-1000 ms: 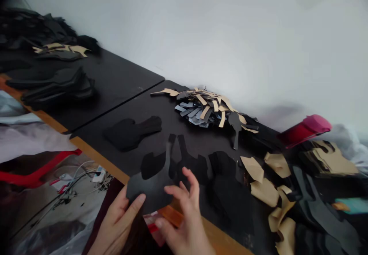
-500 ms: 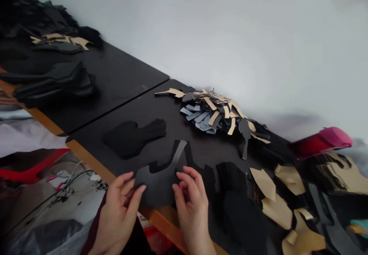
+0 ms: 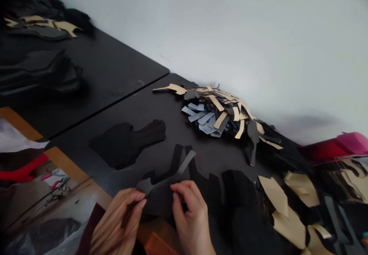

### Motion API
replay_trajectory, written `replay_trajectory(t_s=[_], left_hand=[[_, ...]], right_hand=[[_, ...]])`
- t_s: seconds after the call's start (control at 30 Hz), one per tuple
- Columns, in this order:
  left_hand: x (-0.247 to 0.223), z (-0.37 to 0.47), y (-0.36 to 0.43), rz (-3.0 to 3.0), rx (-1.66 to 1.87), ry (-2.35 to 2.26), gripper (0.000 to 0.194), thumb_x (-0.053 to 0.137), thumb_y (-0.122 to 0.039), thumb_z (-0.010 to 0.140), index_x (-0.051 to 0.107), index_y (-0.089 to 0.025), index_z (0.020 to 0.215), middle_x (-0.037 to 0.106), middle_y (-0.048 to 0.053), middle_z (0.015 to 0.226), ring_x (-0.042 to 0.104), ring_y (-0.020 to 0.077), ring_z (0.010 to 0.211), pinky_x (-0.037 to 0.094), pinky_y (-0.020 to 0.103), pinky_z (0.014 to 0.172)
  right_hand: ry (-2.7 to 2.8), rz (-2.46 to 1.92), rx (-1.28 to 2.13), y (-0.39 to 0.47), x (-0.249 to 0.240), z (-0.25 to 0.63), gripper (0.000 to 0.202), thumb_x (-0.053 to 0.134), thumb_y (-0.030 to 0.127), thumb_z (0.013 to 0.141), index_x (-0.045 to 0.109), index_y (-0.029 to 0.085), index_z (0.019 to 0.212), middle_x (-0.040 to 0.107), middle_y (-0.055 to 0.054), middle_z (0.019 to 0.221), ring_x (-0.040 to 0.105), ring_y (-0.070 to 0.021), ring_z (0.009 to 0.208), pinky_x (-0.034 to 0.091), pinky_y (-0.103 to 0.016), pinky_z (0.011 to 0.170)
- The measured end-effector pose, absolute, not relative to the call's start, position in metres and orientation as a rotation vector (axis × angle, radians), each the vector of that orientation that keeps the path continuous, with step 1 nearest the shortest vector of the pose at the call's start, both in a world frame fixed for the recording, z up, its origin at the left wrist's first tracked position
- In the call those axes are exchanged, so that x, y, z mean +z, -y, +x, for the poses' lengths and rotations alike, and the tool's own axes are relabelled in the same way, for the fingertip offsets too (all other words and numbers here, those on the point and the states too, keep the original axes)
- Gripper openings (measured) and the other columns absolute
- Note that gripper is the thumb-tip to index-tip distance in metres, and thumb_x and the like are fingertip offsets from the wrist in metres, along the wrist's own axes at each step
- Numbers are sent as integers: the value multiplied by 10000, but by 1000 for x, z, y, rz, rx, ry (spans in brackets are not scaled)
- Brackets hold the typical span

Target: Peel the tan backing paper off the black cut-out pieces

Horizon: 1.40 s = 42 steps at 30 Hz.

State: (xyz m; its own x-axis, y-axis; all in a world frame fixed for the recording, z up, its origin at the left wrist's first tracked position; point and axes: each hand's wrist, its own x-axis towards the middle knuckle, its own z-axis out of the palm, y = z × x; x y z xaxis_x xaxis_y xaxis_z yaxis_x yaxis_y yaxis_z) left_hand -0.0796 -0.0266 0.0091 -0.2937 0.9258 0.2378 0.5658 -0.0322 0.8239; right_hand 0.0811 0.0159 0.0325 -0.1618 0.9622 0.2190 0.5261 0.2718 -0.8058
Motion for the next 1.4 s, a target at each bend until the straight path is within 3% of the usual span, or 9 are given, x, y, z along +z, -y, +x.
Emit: replay_trajectory(t_s=[0.1,0.3,0.4,0.57,0.9,1.17,1.4], left_hand=[[9,-83,25,1555,1258,-1862,141,473,-250,851,586,-313,908,627,54,887,629,240,871,556,377,735],[0,-84,23,1556,1198,-1933,258,512,-283,847,583,-298,1094,568,78,1026,636,215,830,575,334,674],[-5,-84,23,1600,1185,-1963,238,519,-272,845,608,-286,1065,526,96,1127,643,190,777,581,330,688],[-7,-84,21,1651,1192,-1931,172,488,-246,862,622,-255,969,533,93,1088,639,166,736,583,288,661],[-5,-85,19,1642,1068,-1923,193,477,-313,881,623,-236,980,559,72,1076,639,163,762,575,261,638],[-10,-85,18,1680,988,-1920,180,467,-316,893,576,-228,1006,463,83,1125,599,128,737,560,237,597],[-5,-85,16,1701,1005,-1944,163,461,-310,894,566,-233,992,471,50,1080,593,105,687,545,215,576]], right_hand=[[1843,-1322,725,-17,32,85,151,500,177,879,618,246,942,588,-18,874,606,-133,750,503,-200,618],[1912,-1346,742,-22,29,92,186,503,142,868,619,253,962,584,-21,895,614,-139,779,512,-213,676],[1922,-1374,712,-23,25,92,190,503,150,868,621,262,966,581,-22,885,613,-144,751,509,-212,631],[1965,-1360,671,-25,20,92,216,498,138,874,611,264,1008,565,-31,909,601,-143,752,509,-223,644],[1915,-1377,761,-30,22,87,210,463,129,894,624,231,982,546,-39,917,587,-133,792,495,-201,655],[1919,-1415,750,-29,19,87,219,448,139,897,632,224,981,551,-43,923,590,-131,797,495,-204,676],[1908,-1438,710,-32,21,83,227,448,141,878,658,202,939,561,-45,866,589,-135,746,489,-211,649]])
